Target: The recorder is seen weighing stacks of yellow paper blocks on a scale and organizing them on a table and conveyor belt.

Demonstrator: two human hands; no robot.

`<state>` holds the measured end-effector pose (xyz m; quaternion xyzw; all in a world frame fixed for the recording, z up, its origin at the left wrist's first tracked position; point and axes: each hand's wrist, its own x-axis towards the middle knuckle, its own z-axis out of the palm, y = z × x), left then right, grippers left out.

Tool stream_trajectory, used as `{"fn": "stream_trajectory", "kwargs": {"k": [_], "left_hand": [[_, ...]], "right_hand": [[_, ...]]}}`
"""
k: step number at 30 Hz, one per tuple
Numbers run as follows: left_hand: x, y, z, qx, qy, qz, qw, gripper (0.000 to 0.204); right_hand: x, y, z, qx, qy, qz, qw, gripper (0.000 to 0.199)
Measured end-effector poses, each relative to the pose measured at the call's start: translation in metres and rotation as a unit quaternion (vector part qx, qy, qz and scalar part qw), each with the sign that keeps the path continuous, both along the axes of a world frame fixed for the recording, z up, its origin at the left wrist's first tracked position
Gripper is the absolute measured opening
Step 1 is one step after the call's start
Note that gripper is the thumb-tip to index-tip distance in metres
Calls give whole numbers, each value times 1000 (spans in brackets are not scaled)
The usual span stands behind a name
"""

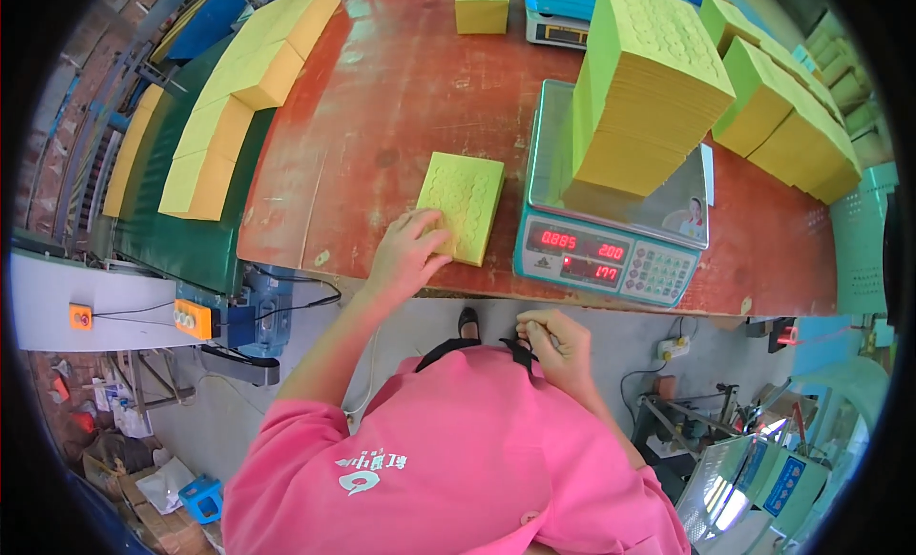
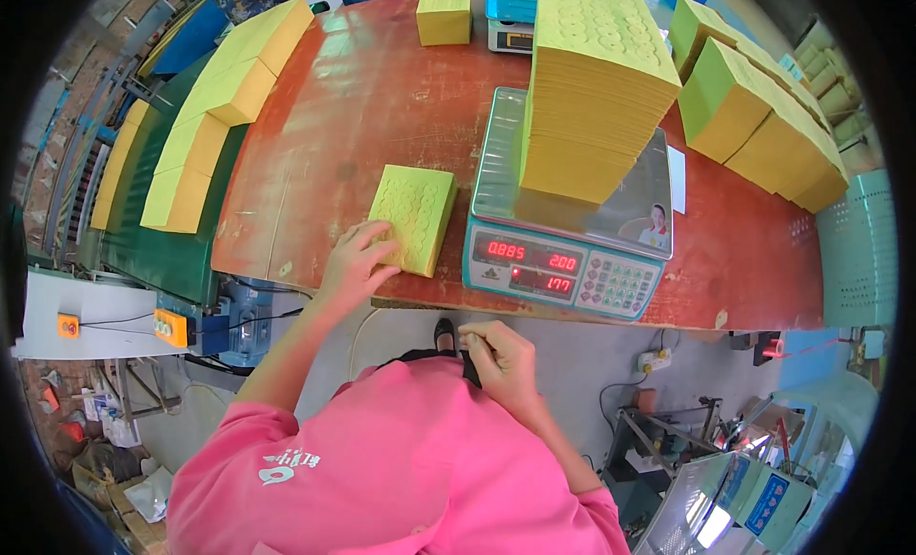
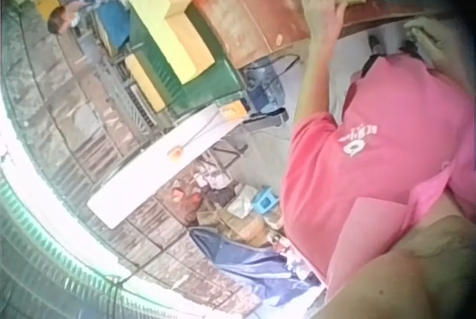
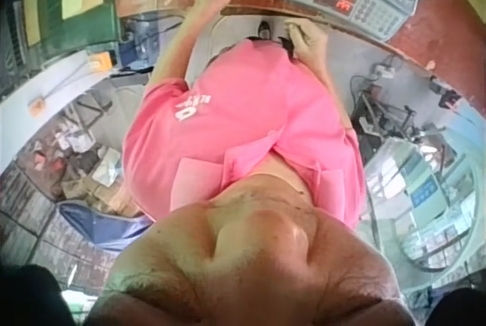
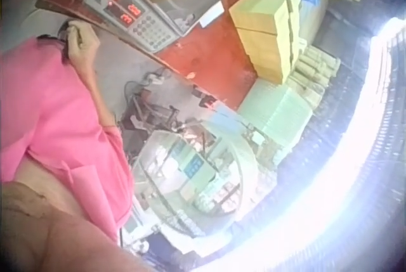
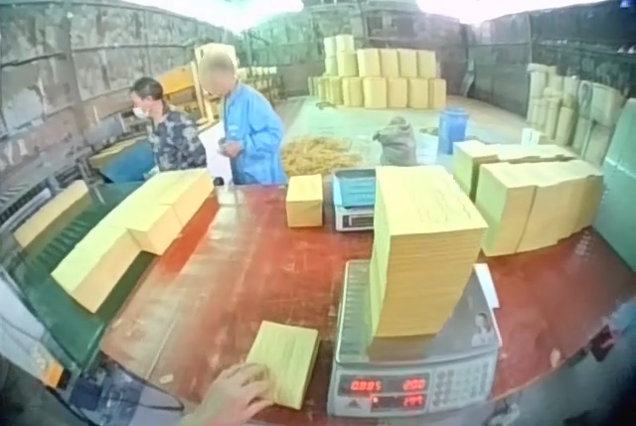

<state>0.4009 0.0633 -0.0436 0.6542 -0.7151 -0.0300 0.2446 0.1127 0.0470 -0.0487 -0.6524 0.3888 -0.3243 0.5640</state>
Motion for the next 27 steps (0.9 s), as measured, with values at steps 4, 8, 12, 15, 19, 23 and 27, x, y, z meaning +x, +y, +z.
{"fn": "stream_trajectory", "kwargs": {"k": [4, 8, 12, 15, 19, 23, 27], "left_hand": [[6, -1, 6, -16, 6, -36, 999, 26], [15, -6, 3, -46, 50, -53, 996, 14], [19, -8, 5, -80, 118, -47, 989, 11], [13, 0, 21, -99, 112, -58, 987, 11], [-8, 31, 20, -84, 73, -119, 987, 19], [-15, 53, -3, -60, 299, 98, 947, 25], [8, 60, 25, 195, 565, 185, 780, 21]], "right_hand": [[28, 5, 10, 14, 0, -4, 1000, 12], [44, 5, 8, -15, -6, -10, 1000, 11], [53, 3, 3, 54, -24, -18, 998, 12], [65, -10, 9, 163, -70, -33, 984, 19], [90, -26, 7, 262, -124, -32, 956, 27], [98, -23, -28, 69, -35, -18, 997, 18], [96, -22, 11, 55, -32, 40, 997, 19]]}}
